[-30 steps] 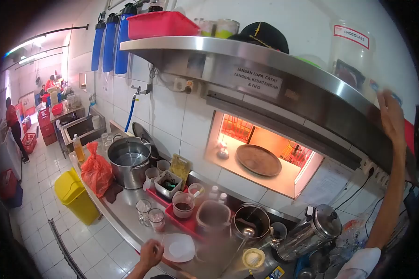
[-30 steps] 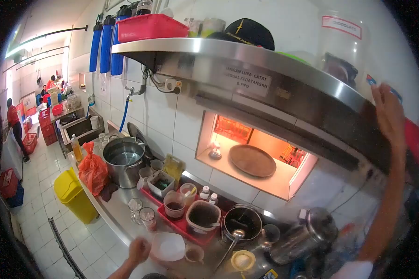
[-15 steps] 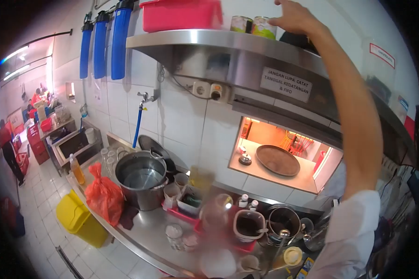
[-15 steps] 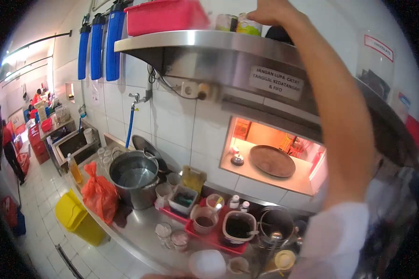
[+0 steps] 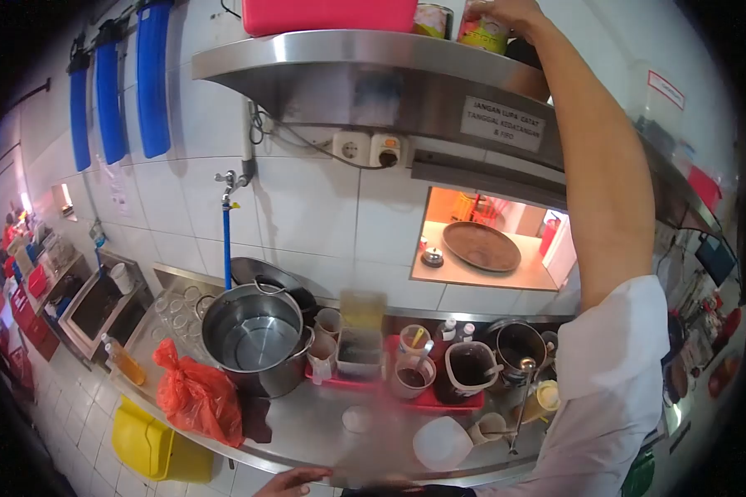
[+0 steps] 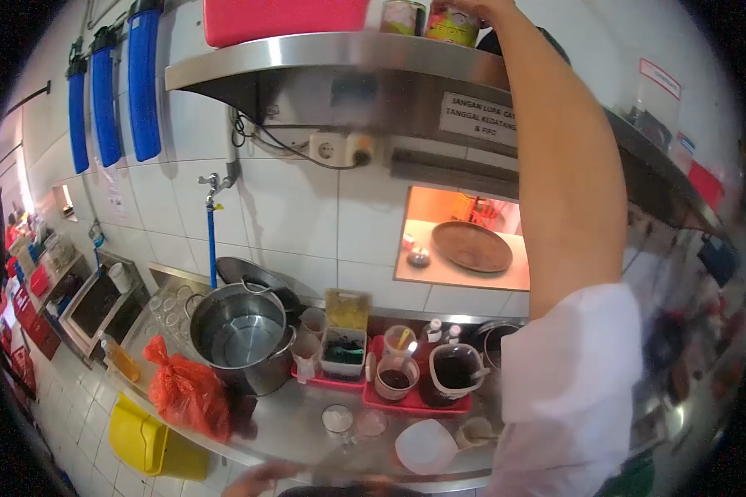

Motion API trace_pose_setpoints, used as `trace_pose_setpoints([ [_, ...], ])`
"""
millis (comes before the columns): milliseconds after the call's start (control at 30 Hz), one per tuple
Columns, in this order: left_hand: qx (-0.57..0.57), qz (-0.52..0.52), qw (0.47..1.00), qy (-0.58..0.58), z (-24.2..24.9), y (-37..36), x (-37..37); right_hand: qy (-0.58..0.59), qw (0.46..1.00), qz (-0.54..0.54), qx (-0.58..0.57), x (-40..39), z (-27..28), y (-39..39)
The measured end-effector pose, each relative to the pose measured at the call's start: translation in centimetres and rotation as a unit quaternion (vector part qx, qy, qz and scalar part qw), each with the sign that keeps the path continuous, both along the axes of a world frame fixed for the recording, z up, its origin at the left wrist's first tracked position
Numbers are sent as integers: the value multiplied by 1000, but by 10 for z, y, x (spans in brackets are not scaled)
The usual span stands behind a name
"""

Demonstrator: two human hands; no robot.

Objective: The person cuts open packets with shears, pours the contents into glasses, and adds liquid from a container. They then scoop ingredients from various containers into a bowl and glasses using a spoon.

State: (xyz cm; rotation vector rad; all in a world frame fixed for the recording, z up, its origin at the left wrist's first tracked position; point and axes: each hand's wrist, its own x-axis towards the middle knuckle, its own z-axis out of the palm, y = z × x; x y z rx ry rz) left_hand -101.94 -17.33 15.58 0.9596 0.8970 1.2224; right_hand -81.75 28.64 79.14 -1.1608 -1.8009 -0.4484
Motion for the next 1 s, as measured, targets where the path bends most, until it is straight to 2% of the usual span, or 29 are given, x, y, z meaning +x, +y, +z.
trace_pose_setpoints([
  [33, 63, 26, 996, 49, 24, 12, -3, 46, 998, 11, 38, 2, -6, -9],
  [67, 60, 17, 997, 51, 38, 21, -11, 46, 995, 15, 91, 7, -13, -13],
  [100, 73, -38, 993, 88, 49, 31, -20, 49, 995, 6, 89, 13, -20, -18],
  [133, 89, -92, 984, 124, 60, 44, -26, 40, 988, 23, 145, 17, -26, -27],
  [167, 92, -98, 983, 125, 68, 57, -29, 29, 978, 42, 201, 20, -31, -36],
  [200, 160, -123, 969, 139, 76, 69, -29, 70, 963, 52, 255, 19, -42, -47],
  [233, 228, -146, 951, 152, 88, 80, -27, 69, 962, 48, 259, 22, -46, -51],
  [300, 244, -148, 944, 166, 118, 94, -17, 71, 879, 113, 458, 32, -53, -58],
  [367, 277, -88, 951, 106, 136, 102, 2, 60, 882, 125, 450, 44, -67, -98],
  [433, 276, -51, 959, 36, 161, 108, 25, 57, 878, 184, 438, 55, -83, -132],
  [500, 301, -8, 954, 10, 184, 118, 53, 31, 893, 208, 398, 66, -109, -165],
  [567, 363, 53, 927, 79, 201, 130, 70, 23, 903, 268, 334, 72, -150, -191],
  [600, 387, 124, 906, 116, 204, 135, 79, 39, 902, 307, 300, 72, -177, -204],
  [667, 440, 247, 836, 214, 208, 137, 92, 2, 905, 331, 266, 82, -237, -226],
  [733, 462, 329, 755, 330, 199, 123, 101, 73, 888, 445, 87, 79, -311, -259],
  [767, 431, 340, 765, 336, 182, 108, 110, -32, 900, 399, 172, 78, -343, -275],
  [800, 391, 334, 771, 376, 165, 92, 121, 14, 890, 453, 48, 76, -385, -289],
  [833, 349, 322, 775, 417, 149, 75, 131, 23, 886, 463, -12, 72, -429, -300],
  [867, 290, 372, 775, 421, 101, 69, 139, 34, 881, 467, -68, 69, -473, -314],
  [933, 182, 446, 780, 400, 25, 40, 154, 74, 861, 481, -145, 59, -548, -339],
  [967, 168, 469, 782, 375, -7, 25, 158, 78, 854, 489, -160, 56, -582, -351],
  [1000, 156, 493, 782, 349, -35, 13, 158, 77, 826, 511, -228, 54, -613, -361],
])
